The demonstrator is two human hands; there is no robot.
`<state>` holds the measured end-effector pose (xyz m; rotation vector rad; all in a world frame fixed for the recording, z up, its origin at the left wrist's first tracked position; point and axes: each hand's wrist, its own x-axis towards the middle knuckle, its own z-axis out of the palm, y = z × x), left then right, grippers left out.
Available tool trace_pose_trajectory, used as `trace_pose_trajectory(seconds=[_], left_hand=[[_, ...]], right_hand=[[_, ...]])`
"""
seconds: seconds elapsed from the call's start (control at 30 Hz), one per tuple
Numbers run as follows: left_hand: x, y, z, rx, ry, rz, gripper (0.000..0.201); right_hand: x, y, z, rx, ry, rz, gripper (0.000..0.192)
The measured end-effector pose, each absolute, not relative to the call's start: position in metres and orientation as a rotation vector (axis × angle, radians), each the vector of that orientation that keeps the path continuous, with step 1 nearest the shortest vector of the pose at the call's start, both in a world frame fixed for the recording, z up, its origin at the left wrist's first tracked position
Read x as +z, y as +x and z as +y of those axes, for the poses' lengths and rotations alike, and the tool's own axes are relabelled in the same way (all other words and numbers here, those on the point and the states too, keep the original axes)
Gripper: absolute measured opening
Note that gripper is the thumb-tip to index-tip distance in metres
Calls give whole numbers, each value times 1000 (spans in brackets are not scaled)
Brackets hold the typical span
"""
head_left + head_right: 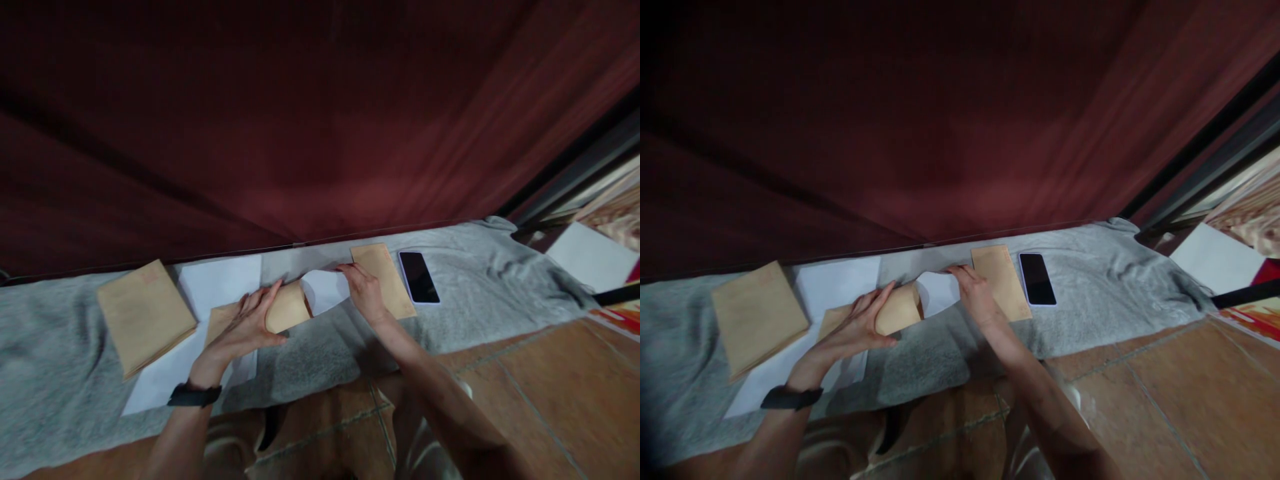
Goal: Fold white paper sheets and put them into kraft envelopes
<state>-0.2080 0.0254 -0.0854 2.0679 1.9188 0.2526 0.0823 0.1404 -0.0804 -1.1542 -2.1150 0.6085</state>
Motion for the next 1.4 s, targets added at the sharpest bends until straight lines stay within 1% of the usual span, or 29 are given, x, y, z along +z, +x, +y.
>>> trace_pose_trajectory(seconds=[0.13,0.3,0.53,0.67,0.83,0.93,1.03,1.1,1.27,1.4], left_hand=[[-88,-208,25,271,2088,1934,121],[-92,-209,25,197,2067,1980,121],[-89,-205,27,276,2245,2080,118],[-88,-201,28,313,2294,2113,121],[-89,-194,29,325,2308,2054,122],[-88,-189,29,328,2335,2018,121],[-86,-184,30,320,2345,2000,120],[-85,-181,31,327,2347,1996,120],[-85,-177,34,362,2384,1963,119],[-88,-177,36,385,2414,1951,122]], right_hand=[[-85,77,142,643,-1162,-2007,40],[-91,69,138,744,-1136,-1975,35],[-102,65,145,981,-1325,-1935,23],[-103,72,146,1209,-1301,-1937,29],[-102,66,135,1450,-1238,-1927,30],[-104,55,128,1401,-1202,-1971,34],[-106,45,123,1271,-1176,-2012,33],[-107,40,121,1264,-1208,-1984,34],[-111,32,118,1532,-1313,-1853,30],[-114,29,117,1616,-1343,-1786,30]])
